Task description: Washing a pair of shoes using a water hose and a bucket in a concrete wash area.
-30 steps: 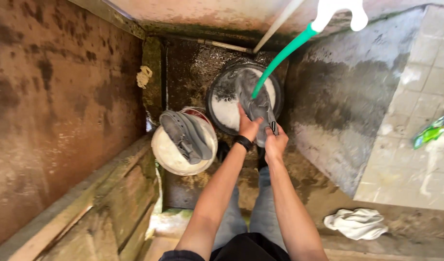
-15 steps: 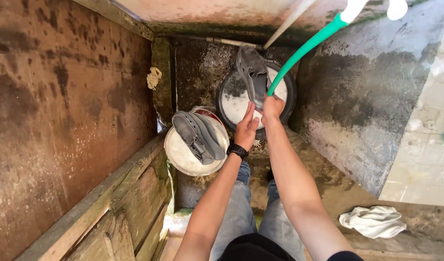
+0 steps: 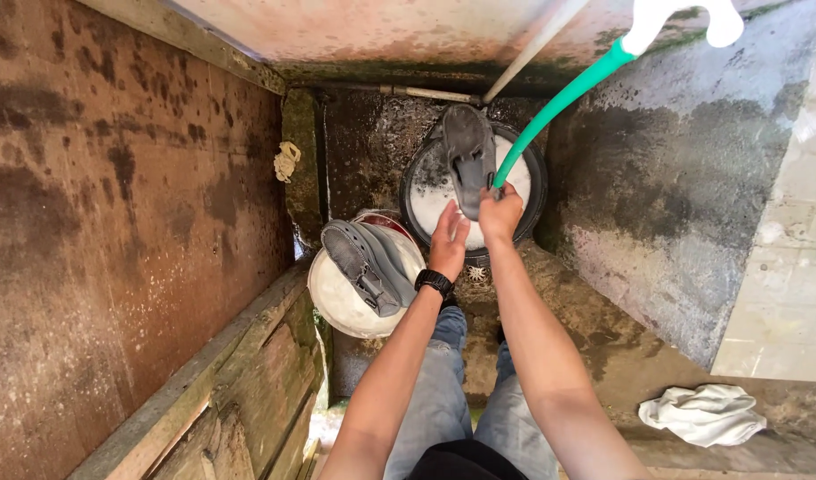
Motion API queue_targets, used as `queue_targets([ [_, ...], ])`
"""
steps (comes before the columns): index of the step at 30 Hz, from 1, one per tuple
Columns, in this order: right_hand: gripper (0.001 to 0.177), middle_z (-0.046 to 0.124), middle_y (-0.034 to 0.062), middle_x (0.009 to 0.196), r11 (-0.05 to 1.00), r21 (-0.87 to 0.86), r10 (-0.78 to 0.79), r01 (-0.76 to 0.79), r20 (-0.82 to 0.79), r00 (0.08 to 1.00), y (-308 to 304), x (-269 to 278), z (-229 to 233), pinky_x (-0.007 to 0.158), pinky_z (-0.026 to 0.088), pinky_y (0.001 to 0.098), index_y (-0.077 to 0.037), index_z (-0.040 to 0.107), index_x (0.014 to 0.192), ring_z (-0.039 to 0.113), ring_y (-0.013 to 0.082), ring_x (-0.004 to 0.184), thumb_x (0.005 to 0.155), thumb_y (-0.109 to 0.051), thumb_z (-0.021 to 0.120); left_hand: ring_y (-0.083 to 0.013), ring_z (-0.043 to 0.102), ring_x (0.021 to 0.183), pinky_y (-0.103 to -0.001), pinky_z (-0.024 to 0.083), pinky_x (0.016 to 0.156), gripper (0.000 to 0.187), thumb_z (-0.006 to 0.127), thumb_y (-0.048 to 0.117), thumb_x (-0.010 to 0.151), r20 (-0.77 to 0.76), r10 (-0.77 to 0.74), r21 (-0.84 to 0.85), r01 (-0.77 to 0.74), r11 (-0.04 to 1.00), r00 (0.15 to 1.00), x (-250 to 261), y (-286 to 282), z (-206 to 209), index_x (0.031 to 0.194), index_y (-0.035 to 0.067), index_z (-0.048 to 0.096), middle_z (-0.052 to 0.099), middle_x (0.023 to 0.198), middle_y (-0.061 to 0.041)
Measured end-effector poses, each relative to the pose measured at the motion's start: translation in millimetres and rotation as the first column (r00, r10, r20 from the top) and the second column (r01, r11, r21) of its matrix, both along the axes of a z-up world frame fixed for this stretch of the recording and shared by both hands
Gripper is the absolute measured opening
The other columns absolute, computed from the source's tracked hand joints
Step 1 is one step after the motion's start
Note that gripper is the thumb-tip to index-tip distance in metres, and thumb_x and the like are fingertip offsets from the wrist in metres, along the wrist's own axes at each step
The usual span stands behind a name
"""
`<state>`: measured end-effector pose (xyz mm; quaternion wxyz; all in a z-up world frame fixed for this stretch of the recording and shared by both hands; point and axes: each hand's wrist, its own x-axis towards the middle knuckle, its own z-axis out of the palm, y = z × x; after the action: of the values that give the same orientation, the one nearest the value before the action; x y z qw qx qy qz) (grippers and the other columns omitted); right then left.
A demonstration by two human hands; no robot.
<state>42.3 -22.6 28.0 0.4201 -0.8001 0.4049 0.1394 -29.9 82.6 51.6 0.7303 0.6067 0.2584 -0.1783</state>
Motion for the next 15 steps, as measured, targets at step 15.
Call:
queue_targets([
  [15,0.072,0.020,0.0258,0.170,0.972,0.056,0.214,-0.227,0.183,0.960,-19.7,-76.8,76.7,0.118,0.027,0.0448,-0.005,0.024,0.167,0.026,0.0372,0.152,0.109,-0.027,0.061,-0.0193,0.067,0.110,-0.031,0.053,0.097,0.046,0.069,0.011,0.094,-0.135,0.085,-0.269,-0.119,0.956,0.987,-12.2,-44.5,-99.7,0.138,0.000,0.059,0.072,0.123,-0.012],
])
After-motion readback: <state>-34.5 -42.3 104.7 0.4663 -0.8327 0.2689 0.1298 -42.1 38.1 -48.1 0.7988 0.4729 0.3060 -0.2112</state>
